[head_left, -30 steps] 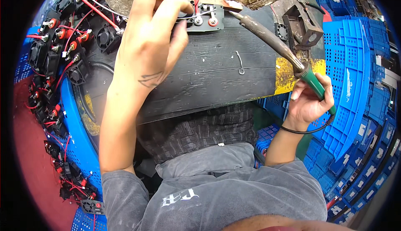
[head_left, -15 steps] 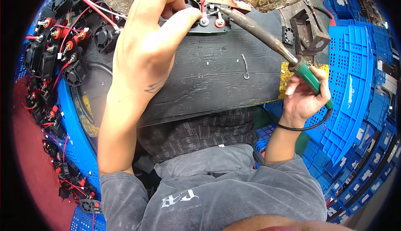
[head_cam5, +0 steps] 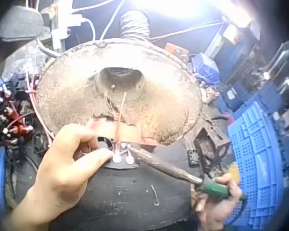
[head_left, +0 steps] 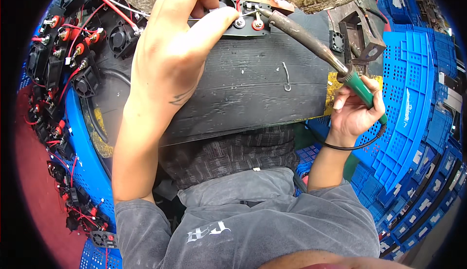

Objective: Soldering wires to electronic cooling fans and circuit components at a manufacturing workstation.

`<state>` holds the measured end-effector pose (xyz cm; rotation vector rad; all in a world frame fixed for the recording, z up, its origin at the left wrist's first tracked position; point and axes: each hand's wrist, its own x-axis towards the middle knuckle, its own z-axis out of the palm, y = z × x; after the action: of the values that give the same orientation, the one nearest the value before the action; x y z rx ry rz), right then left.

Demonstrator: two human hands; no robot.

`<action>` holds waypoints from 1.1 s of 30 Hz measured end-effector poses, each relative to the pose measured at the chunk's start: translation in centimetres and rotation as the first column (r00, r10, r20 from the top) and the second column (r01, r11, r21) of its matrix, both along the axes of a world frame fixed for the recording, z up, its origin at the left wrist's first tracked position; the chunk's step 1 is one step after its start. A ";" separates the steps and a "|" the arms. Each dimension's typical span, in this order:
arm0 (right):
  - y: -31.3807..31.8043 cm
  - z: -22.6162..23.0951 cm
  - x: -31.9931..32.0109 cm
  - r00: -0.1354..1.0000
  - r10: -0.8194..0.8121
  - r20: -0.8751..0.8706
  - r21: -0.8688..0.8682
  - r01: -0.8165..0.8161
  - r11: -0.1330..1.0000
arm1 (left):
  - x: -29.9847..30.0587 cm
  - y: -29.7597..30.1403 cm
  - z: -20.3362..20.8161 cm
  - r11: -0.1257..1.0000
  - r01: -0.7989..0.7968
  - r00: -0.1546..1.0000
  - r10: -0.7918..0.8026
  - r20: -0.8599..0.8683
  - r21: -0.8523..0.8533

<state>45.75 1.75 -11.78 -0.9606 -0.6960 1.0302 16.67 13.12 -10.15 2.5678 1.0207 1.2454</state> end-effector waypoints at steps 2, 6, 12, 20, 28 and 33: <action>0.0 0.2 -0.2 1.000 -0.016 -0.010 -0.006 0.016 1.000 | 0.0 0.1 -0.2 1.000 0.010 1.000 -0.010 0.017 0.019; 0.0 0.2 -0.1 1.000 -0.013 -0.008 -0.008 0.013 1.000 | 0.0 0.1 -0.3 1.000 0.013 1.000 -0.013 0.026 0.005; -0.1 0.1 0.0 1.000 0.019 -0.019 0.020 -0.019 1.000 | 0.0 0.1 -0.3 1.000 0.022 1.000 -0.022 0.021 0.020; -0.1 0.3 -0.1 1.000 -0.010 0.014 0.008 0.010 1.000 | 0.2 0.1 -0.2 0.999 0.025 1.000 -0.025 0.013 0.026; -0.2 0.4 -0.1 1.000 -0.018 0.022 -0.015 0.018 1.000 | -0.1 -0.1 0.1 0.999 0.036 0.999 -0.036 0.017 -0.001; -0.2 0.6 -0.1 1.000 -0.013 -0.016 -0.003 0.013 1.000 | -0.1 -0.1 0.6 1.000 -0.009 1.000 0.009 0.008 0.012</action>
<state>45.65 1.57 -11.21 -0.9573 -0.6746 1.0267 16.55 13.01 -9.51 2.5677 1.0271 1.2668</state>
